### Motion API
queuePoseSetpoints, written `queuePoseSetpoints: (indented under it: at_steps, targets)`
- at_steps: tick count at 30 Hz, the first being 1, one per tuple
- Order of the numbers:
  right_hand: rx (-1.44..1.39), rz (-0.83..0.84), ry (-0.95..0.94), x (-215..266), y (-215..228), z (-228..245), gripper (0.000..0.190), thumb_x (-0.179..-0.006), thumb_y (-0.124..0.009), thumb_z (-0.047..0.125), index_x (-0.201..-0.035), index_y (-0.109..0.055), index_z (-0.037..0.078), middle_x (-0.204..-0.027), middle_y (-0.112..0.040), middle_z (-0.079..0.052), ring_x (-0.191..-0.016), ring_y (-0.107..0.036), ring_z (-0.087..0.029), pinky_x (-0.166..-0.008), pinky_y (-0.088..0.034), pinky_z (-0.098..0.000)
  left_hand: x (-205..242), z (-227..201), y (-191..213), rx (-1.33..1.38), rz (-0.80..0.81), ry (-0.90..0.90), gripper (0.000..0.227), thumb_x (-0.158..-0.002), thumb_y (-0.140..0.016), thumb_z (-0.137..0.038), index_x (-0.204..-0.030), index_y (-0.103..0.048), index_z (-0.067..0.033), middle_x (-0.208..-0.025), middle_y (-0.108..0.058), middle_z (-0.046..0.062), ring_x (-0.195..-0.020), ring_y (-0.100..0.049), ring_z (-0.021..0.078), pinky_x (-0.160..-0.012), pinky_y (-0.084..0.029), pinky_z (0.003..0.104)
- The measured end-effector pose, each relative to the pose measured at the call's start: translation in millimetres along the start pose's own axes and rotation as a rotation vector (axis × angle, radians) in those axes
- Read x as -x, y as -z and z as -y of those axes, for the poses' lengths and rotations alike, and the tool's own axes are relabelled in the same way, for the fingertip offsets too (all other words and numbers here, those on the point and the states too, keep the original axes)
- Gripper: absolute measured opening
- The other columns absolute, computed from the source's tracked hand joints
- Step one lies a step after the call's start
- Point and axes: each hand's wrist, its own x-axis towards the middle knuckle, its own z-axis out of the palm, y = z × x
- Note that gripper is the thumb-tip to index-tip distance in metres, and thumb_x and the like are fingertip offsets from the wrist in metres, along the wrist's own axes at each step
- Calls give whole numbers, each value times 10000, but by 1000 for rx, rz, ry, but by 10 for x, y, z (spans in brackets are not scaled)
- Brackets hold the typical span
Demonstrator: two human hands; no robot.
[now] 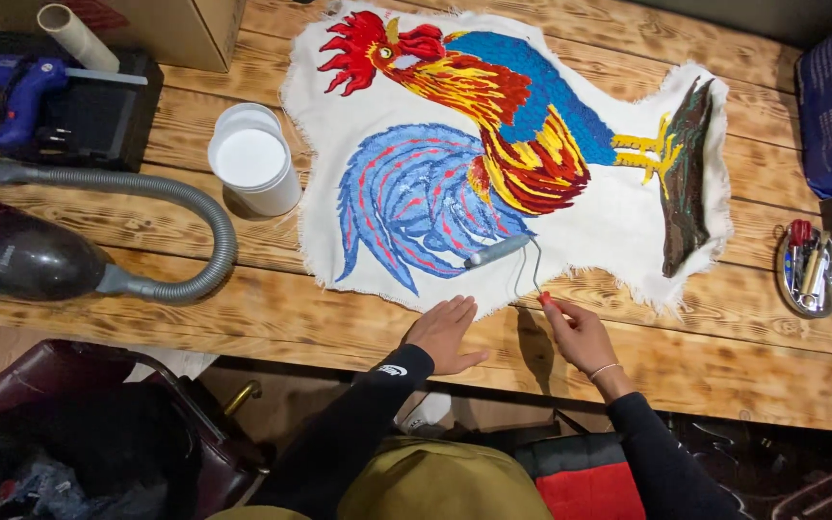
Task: Applying adhesive to the back of a tufted rooster-shaped rug using a small roller.
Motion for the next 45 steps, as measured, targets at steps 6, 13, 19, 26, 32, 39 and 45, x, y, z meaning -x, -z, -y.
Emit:
queuePoseSetpoints:
  at_steps: [6,13,19,26,32,39,45]
  targets:
    - [264,-94,162,22,-56,-74,502,-951,-644,416,-1235,-722,10,-608,-637,-82,-531,-522,-126,-511,-431,-316,9,-52,2,-31,29,25,1013,-907,-520,-706,-1550,-310,49,-1638,-313,204,-1538,-244,329,-1240,-186,433]
    - [325,-113,201,80,-96,50,479,-958,-624,419,-1222,-726,33,-625,-645,-129,-529,-567,-181,-535,-457,-353,10,-99,17,-25,49,65,1013,-907,-522,-707,-1555,-306,42,-1645,-304,200,-1540,-241,327,-1245,-188,433]
    - [253,-176,193,130,-62,110,476,-955,-628,410,-1237,-722,38,-744,-713,-147,-624,-621,-208,-612,-504,-347,-21,-85,-9,-27,63,71,1022,-903,-514,-713,-1557,-292,41,-1645,-296,197,-1536,-242,326,-1238,-191,432]
    - [317,-134,207,129,-68,175,499,-960,-623,409,-1261,-701,19,-804,-738,-160,-635,-670,-223,-626,-526,-351,-39,-75,1,-52,103,69,1037,-913,-490,-735,-1569,-273,37,-1658,-270,196,-1544,-226,332,-1247,-188,425]
    - [370,-111,185,198,-167,375,466,-963,-619,399,-1230,-720,31,-735,-706,-196,-596,-647,-265,-611,-510,-373,-33,-79,16,-46,125,79,1046,-908,-471,-749,-1575,-267,31,-1669,-255,185,-1550,-215,325,-1253,-178,419]
    - [317,-137,297,120,-225,328,443,-960,-635,379,-1196,-709,11,-725,-698,-182,-602,-663,-269,-596,-512,-372,-35,-65,11,-42,134,76,1050,-908,-468,-757,-1577,-263,26,-1671,-250,184,-1555,-202,324,-1255,-168,418]
    - [394,-128,313,120,-291,439,412,-958,-636,369,-1176,-741,36,-775,-717,-190,-644,-666,-312,-614,-507,-383,-36,-60,13,-31,124,72,1048,-908,-477,-755,-1576,-268,26,-1669,-256,184,-1552,-208,327,-1254,-171,419]
